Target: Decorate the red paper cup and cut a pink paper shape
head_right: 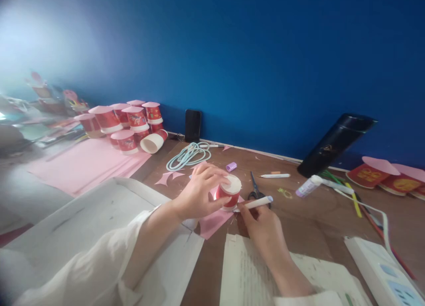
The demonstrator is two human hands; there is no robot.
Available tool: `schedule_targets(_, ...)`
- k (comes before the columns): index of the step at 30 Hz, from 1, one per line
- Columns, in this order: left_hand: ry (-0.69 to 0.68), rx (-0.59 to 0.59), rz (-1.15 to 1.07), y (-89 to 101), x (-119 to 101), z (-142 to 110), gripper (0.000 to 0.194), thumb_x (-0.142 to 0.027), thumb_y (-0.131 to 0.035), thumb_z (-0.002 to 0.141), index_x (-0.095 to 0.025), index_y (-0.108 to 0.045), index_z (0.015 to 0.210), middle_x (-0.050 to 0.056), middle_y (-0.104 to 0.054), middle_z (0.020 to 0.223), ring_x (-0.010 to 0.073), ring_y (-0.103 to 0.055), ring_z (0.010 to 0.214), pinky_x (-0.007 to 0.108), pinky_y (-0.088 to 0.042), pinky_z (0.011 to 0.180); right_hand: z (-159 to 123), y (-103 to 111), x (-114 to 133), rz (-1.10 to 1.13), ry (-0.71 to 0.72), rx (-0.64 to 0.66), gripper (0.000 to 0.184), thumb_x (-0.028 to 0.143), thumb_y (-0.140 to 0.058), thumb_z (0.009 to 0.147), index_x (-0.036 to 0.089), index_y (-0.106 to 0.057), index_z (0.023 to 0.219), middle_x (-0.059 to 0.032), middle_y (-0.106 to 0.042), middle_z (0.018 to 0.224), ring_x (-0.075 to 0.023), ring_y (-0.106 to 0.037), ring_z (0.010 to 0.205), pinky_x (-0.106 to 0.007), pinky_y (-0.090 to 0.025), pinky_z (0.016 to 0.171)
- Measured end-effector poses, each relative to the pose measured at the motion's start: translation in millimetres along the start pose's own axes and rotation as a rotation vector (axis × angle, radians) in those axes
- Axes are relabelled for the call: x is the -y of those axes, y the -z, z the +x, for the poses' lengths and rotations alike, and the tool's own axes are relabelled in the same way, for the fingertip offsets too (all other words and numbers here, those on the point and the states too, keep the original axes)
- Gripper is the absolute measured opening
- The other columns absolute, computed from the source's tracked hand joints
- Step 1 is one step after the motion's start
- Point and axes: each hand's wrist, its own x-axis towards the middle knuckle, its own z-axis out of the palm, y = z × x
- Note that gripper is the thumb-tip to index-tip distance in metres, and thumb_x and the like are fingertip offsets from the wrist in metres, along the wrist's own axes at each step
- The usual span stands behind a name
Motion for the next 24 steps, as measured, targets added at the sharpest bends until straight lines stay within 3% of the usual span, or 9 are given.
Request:
schedule_targets(10,-0.067,-0.05,0.038,-2.3,4.5,-1.1,0.013,-0.035,-0.068,0.082,-0.024,-0.071,0.086,0.003,-0.074,0.1,0.0231,-0.059,0.106,0.043,-0.037,0.1,-1.7,-0.7,-1.1,0.005,-0.005,-0.008,0.047,0.061,-0.054,0.078,0.022,-0.074,0.093,-0.0054,-0.075,0.078,-0.0257,-0.069,0.077,-0.031,-0.044,0.067)
schedule_targets(24,-0.087,-0.035,0.01,-4.2,8.0,0.0,0.012,-0.033,-0.067,0.084,-0.022,-0.072,0.089,0.003,-0.075,0.1,0.021,-0.064,0.103,0.042,-0.038,0.099,-0.3,2.3,1.4,-0.028,-0.007,-0.032,0.046,0.059,-0.053,0.079,0.021,-0.076,0.085,-0.0065,-0.073,0.072,-0.0258,-0.068,0.073,-0.031,-0.043,0.065)
